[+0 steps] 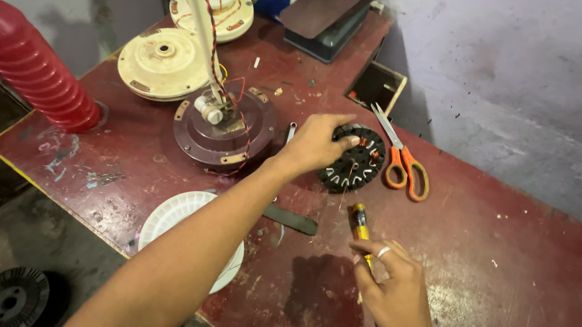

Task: The person winds copper wire by hand around the slots of a motor stator, then uses a screwdriver to press and arrange the windings into place. The person handles the stator and wire repeatedly, adjusting the coil placement.

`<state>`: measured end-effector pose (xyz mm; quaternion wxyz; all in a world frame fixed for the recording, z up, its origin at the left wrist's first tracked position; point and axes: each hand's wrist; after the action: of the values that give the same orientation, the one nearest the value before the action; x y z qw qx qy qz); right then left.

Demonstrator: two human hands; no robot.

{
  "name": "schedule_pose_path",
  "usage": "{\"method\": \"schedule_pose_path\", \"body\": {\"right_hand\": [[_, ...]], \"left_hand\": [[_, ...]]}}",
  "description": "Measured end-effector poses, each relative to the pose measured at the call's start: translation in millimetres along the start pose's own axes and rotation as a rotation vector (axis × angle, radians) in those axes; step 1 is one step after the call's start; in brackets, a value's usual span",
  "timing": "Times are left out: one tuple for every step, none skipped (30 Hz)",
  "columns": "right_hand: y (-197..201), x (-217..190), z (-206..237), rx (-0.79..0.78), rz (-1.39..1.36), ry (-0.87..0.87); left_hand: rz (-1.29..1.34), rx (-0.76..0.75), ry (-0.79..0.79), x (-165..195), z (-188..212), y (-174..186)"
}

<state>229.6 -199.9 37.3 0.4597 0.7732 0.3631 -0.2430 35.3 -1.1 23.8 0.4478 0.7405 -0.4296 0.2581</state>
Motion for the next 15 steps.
{"method": "schedule_pose_path", "body": {"right_hand": [[-2, 2, 2, 0.014, 0.003, -0.06], [-3, 4, 4, 0.026, 0.006, -0.121], [-5, 5, 5, 0.058, -0.005, -0.139], [-9, 5, 4, 0.091, -0.02, -0.155], [-12, 4, 2, 0.126, -0.035, -0.166], [-14, 3, -1, 0.13, -0.039, -0.215], [-18, 0, -6, 0.136, -0.044, -0.262], [-22, -2, -11, 0.143, -0.049, -0.309], [-26, -6, -17, 0.142, -0.057, -0.32], [-30, -9, -24, 0.141, -0.064, -0.331], [-35, -12, -31, 0.141, -0.071, -0.34], [-41, -16, -37, 0.136, -0.058, -0.347], [-47, -19, -43, 0.131, -0.045, -0.353], [-52, -20, -49, 0.128, -0.033, -0.359], [-57, -21, -54, 0.136, -0.004, -0.357]], "left_hand": [[0.03, -0.014, 0.035, -6, 2, -3], [0.068, -0.006, 0.066, -12, 2, -5], [0.105, 0.004, 0.1, -17, 1, -6], [0.139, 0.015, 0.131, -23, 0, -6], [0.185, 0.005, 0.153, -29, -1, -6], [0.231, -0.003, 0.173, -34, -2, -5], [0.276, -0.012, 0.191, -38, -3, -4], [0.319, -0.035, 0.234, -43, -4, -1], [0.364, -0.059, 0.279, -47, -4, 1], [0.41, -0.082, 0.325, -50, -3, 2], [0.441, -0.106, 0.307, -51, -3, 3], [0.472, -0.128, 0.289, -52, -3, 3], [0.502, -0.151, 0.269, -51, -4, 4], [0.5, -0.168, 0.267, -50, -4, 4], [0.499, -0.185, 0.266, -49, -3, 5]]}}
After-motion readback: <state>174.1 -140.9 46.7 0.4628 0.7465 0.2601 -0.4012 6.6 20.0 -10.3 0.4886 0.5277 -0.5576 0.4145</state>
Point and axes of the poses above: each hand's wrist, its own z-axis away from the middle knuckle, its own y-axis out of the back of the hand, x = y × z, and after that the axes turned 15 degrees about x, right-handed
